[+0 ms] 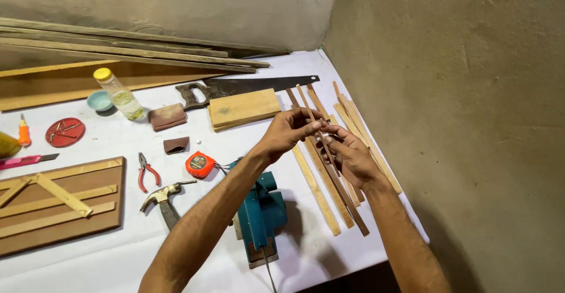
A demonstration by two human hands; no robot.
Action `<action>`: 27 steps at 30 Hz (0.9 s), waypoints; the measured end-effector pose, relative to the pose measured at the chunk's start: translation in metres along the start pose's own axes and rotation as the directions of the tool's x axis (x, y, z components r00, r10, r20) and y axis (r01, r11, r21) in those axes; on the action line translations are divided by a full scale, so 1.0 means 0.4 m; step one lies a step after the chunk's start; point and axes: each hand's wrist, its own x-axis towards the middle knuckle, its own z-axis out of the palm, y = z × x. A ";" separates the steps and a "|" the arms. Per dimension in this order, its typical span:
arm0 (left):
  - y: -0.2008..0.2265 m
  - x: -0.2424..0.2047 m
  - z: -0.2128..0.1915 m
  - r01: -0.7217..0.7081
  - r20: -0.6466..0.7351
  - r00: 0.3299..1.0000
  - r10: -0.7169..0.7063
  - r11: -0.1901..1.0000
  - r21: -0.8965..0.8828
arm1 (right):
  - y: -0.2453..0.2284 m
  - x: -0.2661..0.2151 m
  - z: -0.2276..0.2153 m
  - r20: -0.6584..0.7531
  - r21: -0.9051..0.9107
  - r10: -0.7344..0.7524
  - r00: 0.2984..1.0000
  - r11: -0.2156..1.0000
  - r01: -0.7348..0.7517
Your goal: Assemble and measure wooden components of a small structural frame using a hammer and tape measure.
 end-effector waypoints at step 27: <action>0.158 -0.330 -0.409 0.011 -0.642 0.759 0.108 0.984 0.178 | 0.145 0.099 0.504 0.298 -0.172 0.033 0.954 0.985 0.019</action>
